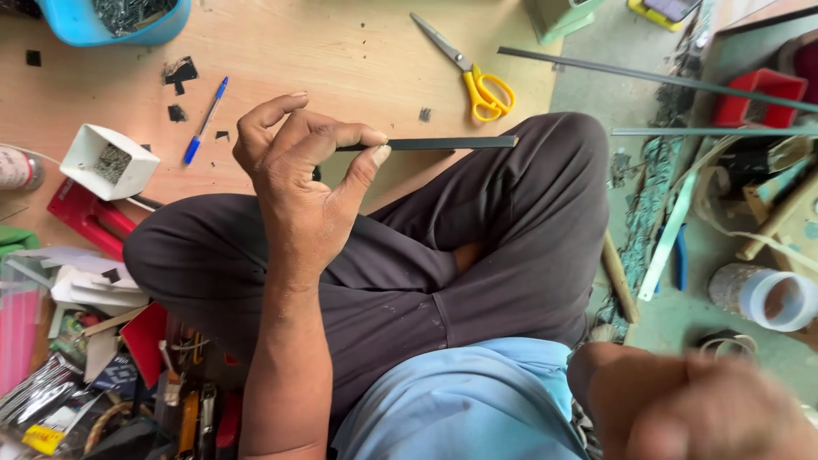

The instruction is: Assembling a picture frame by attaching borders and applying adhesive to the edges.

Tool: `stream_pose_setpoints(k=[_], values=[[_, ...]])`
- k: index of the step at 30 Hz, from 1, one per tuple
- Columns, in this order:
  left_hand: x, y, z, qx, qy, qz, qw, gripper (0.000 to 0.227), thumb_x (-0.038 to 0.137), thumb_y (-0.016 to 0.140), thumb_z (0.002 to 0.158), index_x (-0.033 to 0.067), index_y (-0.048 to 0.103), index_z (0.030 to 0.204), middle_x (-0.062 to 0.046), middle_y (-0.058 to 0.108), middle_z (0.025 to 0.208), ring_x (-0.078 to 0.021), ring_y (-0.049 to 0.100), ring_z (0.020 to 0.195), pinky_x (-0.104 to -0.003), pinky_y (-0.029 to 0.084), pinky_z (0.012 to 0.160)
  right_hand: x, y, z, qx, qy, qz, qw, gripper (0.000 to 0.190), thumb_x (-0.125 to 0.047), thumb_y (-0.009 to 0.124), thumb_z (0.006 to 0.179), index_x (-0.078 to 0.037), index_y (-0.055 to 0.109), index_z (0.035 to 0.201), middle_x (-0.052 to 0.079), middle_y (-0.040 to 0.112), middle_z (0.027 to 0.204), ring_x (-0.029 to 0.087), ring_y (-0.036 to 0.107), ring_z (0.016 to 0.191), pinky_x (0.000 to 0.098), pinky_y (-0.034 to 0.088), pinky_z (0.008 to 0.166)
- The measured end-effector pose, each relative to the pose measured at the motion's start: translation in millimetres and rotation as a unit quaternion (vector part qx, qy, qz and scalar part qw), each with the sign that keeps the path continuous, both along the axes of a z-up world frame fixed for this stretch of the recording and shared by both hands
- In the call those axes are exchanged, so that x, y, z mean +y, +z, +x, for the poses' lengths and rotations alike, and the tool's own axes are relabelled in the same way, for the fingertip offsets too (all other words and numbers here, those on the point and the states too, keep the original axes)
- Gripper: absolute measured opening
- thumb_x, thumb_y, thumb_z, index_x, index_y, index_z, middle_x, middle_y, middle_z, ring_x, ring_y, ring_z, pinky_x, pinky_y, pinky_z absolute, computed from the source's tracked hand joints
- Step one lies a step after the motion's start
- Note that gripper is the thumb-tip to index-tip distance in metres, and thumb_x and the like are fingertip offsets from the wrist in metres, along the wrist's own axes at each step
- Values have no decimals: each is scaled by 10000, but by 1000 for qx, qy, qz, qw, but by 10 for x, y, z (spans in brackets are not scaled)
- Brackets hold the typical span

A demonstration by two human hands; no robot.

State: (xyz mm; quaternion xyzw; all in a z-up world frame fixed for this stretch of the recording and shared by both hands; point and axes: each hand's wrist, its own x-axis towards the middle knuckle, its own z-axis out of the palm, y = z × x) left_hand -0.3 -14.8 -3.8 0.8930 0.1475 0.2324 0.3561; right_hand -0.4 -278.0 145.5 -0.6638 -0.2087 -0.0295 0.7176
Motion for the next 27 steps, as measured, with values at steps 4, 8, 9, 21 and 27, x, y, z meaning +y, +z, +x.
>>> stream_pose_setpoints(k=[4, 8, 9, 21, 27], values=[[10, 18, 15, -20, -4, 23, 1000, 123, 247, 890, 930, 216, 807, 1014, 88, 683, 943, -220, 417, 1323, -443, 253, 1202, 55, -496, 386, -11, -37, 32, 999, 194, -134, 586, 1082, 15, 606, 1205, 172, 726, 1014, 256, 735, 924, 393, 630, 858], [-11, 55, 11, -13, 7, 5, 1000, 128, 265, 880, 897, 209, 805, 985, 97, 687, 916, -217, 421, 1287, -437, 257, 1172, -136, -1037, 767, -11, -67, 73, 995, 211, -138, 560, 1114, 31, 598, 1233, 195, 724, 1011, 264, 737, 896, 396, 634, 832], [-17, 58, 8, -8, 7, 8, 1000, 124, 262, 877, 893, 206, 806, 978, 98, 683, 897, -221, 424, 1290, -440, 248, 1158, -170, -1157, 855, -7, -75, 80, 994, 216, -139, 553, 1121, 36, 595, 1240, 201, 723, 1010, 266, 737, 889, 396, 635, 825], [-10, -7, -12, -51, 23, 37, 998, 130, 259, 873, 893, 216, 796, 990, 78, 709, 979, -221, 481, 1288, -438, 269, 1145, -1912, -3605, 794, -102, -117, -630, 761, 436, -27, 586, 959, -106, 662, 1381, 177, 670, 1133, 402, 627, 1025, 483, 504, 854], [-38, -13, 2, -44, 32, 18, 998, 127, 323, 863, 859, 261, 794, 946, 101, 697, 925, -221, 486, 1255, -452, 281, 1104, -2070, -3679, 937, 24, -88, -634, 768, 298, -130, 616, 998, -108, 619, 1295, 161, 641, 1107, 373, 636, 1024, 487, 509, 892]])
